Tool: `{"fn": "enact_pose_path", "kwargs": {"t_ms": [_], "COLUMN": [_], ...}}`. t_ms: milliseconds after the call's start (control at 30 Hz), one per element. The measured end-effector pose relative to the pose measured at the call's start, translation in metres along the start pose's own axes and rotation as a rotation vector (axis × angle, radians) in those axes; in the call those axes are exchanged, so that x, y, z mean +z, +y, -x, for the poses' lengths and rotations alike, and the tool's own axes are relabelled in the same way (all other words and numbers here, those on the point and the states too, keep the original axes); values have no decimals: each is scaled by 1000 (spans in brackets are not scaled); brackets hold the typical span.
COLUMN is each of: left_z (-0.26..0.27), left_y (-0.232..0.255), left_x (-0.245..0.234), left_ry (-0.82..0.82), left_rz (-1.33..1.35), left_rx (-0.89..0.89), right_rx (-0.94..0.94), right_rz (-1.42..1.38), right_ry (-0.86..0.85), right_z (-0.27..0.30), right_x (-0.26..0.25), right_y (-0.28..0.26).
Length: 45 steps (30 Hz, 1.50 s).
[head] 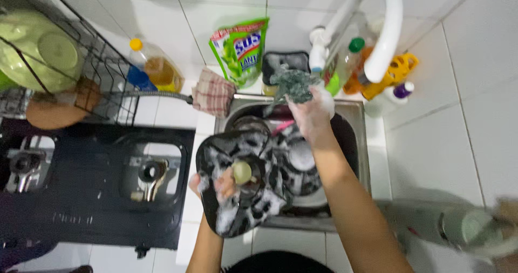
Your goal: The person scrubs a black cooker lid and inner ring with a soapy sponge in the kitchen sink, rinses them under the tap, and sets them on the counter. They then wipe the gas stove top with a cloth and pick the cloth back up.
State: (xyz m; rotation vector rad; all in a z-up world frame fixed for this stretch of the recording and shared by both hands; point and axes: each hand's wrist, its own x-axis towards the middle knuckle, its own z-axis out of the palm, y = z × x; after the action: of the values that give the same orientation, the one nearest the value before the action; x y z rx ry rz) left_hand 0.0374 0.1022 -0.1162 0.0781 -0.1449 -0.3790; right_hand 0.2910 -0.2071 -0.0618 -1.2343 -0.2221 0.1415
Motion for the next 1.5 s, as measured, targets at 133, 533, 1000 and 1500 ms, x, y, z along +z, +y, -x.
{"fn": "enact_pose_path", "kwargs": {"t_ms": [133, 533, 1000, 1500], "left_z": [-12, -87, -129, -138], "left_y": [17, 7, -27, -61], "left_x": [-21, -45, -22, -65], "left_ry": [-21, 102, 74, -32], "left_rz": [34, 200, 305, 476], "left_rx": [-1, -76, -231, -232], "right_rx": [79, -364, -733, 228], "right_rz": [-486, 1098, 1191, 1019], "right_ry": [489, 857, 404, -664], "right_z": [-64, -9, -41, -1], "right_x": [5, -47, 33, -62], "right_y": [19, 8, -81, -6]}}
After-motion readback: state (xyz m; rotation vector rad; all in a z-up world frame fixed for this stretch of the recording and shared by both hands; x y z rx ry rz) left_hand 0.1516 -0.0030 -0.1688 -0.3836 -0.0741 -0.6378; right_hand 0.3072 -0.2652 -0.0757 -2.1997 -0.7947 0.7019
